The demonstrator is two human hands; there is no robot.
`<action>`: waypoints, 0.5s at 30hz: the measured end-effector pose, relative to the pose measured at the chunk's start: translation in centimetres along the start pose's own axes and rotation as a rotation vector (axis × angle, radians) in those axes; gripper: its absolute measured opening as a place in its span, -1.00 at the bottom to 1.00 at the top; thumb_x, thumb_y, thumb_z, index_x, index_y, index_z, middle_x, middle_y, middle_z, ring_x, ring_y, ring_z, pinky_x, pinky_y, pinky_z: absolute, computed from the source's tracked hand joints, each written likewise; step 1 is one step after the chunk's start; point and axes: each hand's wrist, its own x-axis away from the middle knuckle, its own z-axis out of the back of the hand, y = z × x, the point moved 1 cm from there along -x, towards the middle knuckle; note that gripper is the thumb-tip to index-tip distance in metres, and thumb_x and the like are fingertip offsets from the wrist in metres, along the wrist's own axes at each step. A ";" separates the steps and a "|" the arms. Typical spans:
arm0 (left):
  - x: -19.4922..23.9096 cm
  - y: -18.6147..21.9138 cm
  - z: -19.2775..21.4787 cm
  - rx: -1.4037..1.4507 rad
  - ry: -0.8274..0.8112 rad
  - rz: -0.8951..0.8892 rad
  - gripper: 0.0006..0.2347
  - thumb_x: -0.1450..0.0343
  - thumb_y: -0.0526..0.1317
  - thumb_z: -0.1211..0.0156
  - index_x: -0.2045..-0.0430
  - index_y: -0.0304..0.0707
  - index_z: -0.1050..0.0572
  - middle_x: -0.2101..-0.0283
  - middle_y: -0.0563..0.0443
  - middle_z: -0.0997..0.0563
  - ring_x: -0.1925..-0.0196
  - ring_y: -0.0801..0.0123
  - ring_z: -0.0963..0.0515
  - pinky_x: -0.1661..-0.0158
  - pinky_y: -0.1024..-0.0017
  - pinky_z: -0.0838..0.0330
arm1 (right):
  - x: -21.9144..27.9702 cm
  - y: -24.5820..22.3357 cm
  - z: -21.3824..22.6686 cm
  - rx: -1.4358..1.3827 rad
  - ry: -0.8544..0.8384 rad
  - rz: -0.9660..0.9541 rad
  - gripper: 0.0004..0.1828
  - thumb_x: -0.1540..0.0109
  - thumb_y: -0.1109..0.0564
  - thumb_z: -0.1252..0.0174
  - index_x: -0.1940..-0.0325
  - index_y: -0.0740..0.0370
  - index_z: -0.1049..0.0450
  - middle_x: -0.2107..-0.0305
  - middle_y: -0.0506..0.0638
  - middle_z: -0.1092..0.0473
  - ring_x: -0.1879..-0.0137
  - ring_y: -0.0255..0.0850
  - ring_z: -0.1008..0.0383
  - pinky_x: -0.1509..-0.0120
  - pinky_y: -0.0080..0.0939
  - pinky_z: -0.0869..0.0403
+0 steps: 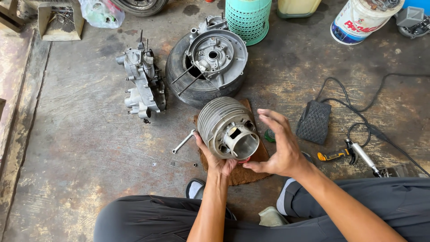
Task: The person pours liquid from a plastic bottle into a cylinder head, rotates it to distribute the liquid, and then places it on a workbench. They then walk to a wall-mounted air compressor and connect a coiled air hose to a nozzle.
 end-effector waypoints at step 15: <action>2.0 -1.1 -2.0 -0.213 -0.142 -0.147 -0.02 -0.19 0.53 -0.03 -0.21 -0.47 -0.18 0.02 -0.40 -0.36 -0.02 -0.26 -0.49 0.09 -0.10 -0.60 | 2.1 0.5 -1.4 0.074 0.112 -0.146 -0.21 -0.17 -0.18 -0.36 -0.21 0.54 -0.38 0.20 0.28 -0.40 0.12 0.10 -0.47 0.08 0.01 -0.48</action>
